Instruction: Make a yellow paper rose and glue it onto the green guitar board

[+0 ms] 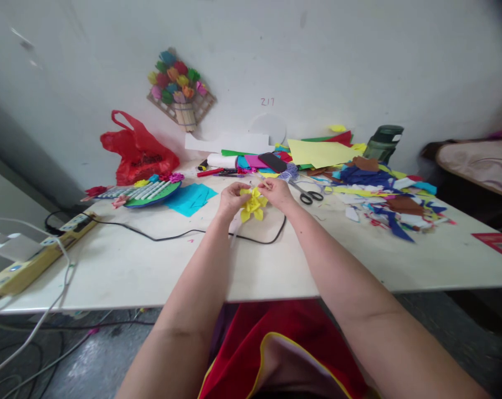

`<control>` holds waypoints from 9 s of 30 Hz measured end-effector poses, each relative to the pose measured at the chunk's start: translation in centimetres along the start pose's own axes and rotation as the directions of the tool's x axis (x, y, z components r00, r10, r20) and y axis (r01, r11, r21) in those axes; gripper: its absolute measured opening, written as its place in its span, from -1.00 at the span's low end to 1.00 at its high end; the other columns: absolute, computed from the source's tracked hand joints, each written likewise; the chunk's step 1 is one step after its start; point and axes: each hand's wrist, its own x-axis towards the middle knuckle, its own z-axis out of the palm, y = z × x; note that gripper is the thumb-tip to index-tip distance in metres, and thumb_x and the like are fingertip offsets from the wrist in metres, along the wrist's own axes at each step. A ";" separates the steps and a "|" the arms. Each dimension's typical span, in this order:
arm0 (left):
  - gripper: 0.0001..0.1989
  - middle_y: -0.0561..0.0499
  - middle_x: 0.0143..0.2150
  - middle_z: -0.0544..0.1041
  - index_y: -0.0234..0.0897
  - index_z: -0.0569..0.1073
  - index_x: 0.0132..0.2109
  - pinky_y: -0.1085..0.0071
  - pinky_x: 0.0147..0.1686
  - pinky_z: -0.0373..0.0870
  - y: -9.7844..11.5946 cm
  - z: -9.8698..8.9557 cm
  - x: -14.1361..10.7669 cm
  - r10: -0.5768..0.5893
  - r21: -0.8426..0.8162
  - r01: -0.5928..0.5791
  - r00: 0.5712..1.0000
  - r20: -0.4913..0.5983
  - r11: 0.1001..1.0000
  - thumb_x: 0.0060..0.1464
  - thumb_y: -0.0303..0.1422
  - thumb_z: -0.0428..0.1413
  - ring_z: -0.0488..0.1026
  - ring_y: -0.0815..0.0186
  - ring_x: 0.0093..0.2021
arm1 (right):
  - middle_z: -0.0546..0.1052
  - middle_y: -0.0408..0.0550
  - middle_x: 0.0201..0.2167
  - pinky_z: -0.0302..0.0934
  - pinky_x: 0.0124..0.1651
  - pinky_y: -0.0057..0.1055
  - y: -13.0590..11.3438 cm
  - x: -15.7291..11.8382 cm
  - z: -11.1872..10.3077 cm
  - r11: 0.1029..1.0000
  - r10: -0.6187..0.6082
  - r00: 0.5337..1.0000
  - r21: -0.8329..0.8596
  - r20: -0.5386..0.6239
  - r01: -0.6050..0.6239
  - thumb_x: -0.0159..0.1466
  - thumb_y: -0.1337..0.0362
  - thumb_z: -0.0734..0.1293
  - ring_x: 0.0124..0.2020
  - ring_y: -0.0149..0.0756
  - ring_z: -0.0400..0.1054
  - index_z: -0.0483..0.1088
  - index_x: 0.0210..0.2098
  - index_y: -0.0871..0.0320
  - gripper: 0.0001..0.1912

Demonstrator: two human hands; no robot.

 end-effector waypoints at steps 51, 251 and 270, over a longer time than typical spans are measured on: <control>-0.70 0.05 -0.52 0.43 -0.34 0.46 -0.41 0.50 -0.46 0.25 -0.1 -0.4 -0.3 -0.194 0.013 0.196 0.952 0.235 0.980 -0.28 -0.20 0.23 0.35 0.42 -0.49 | 0.49 -0.15 -0.49 0.16 -0.32 -0.43 -0.5 -0.2 0.1 0.989 -0.107 0.993 0.103 0.038 0.103 0.03 0.30 0.30 -0.40 -0.34 0.33 0.44 -0.49 0.17 -0.91; -0.75 0.10 -0.58 0.34 -0.36 0.43 -0.38 0.48 -0.52 0.11 0.4 -1.6 -0.4 -0.134 0.098 0.106 0.927 0.349 0.990 -0.14 -0.22 0.13 0.23 0.46 -0.57 | 0.42 -0.14 -0.64 0.08 -0.41 -0.47 -0.3 0.0 -1.4 0.981 -0.173 0.948 -0.043 0.267 0.191 0.12 0.18 0.30 -0.48 -0.38 0.27 0.45 -0.58 0.20 -0.75; -0.74 0.08 -0.57 0.39 -0.38 0.42 -0.38 0.48 -0.51 0.17 0.4 -1.5 -0.4 -0.177 0.017 0.183 0.917 0.358 0.983 -0.22 -0.26 0.18 0.31 0.44 -0.57 | 0.59 -0.09 -0.43 0.18 -0.33 -0.44 0.0 0.1 -0.9 0.971 -0.182 0.955 -0.112 0.234 0.212 0.10 0.22 0.37 -0.37 -0.31 0.40 0.58 -0.42 0.12 -0.85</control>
